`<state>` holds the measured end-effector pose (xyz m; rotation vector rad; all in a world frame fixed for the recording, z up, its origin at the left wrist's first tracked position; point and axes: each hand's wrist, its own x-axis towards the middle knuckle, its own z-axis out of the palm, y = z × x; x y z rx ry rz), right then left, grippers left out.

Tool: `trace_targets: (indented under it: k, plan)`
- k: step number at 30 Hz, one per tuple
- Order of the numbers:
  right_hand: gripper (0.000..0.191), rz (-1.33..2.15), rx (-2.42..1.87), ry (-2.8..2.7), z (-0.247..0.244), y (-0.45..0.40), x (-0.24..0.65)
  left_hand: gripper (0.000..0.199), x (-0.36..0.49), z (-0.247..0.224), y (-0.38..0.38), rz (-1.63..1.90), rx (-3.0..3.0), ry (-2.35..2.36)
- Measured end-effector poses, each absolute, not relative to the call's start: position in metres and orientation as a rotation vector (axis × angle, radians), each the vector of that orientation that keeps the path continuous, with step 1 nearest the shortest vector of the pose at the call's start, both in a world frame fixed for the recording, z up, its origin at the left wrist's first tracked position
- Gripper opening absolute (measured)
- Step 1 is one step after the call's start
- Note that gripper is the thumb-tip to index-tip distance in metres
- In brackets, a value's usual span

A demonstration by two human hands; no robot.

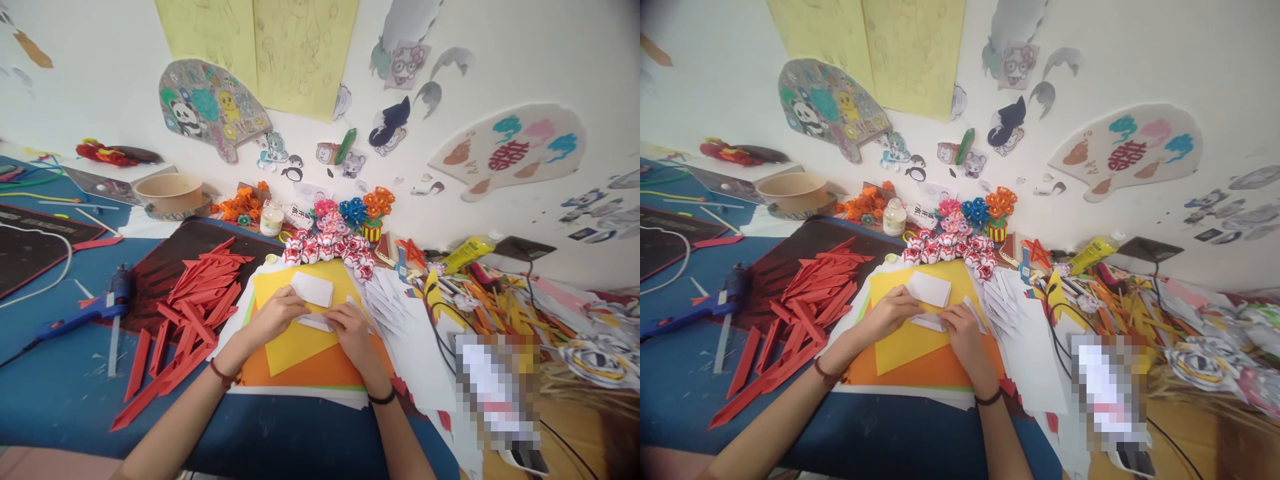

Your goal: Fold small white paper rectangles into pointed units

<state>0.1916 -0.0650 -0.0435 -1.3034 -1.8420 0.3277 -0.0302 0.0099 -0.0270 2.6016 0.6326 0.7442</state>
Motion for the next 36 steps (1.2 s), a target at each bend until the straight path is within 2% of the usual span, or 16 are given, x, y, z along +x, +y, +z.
trace_targets:
  k: [12,17,23,36]
  plan:
    - [0.031,0.19,-1.297,-1.954,-0.044,-0.069,0.189,0.038,-0.03,-0.025,0.004,0.583,2.807,0.661]
    - [0.031,0.107,-1.328,-2.034,-0.049,-0.07,0.191,0.029,-0.029,-0.025,0.001,0.564,2.971,0.652]
    - [0.036,0.042,-1.41,-2.128,-0.042,-0.076,0.187,0.027,-0.027,-0.021,-0.002,0.506,3.095,0.613]
    - [0.027,-0.1,-1.433,-2.289,-0.032,-0.075,0.181,0.021,-0.026,-0.024,-0.001,0.447,3.175,0.536]
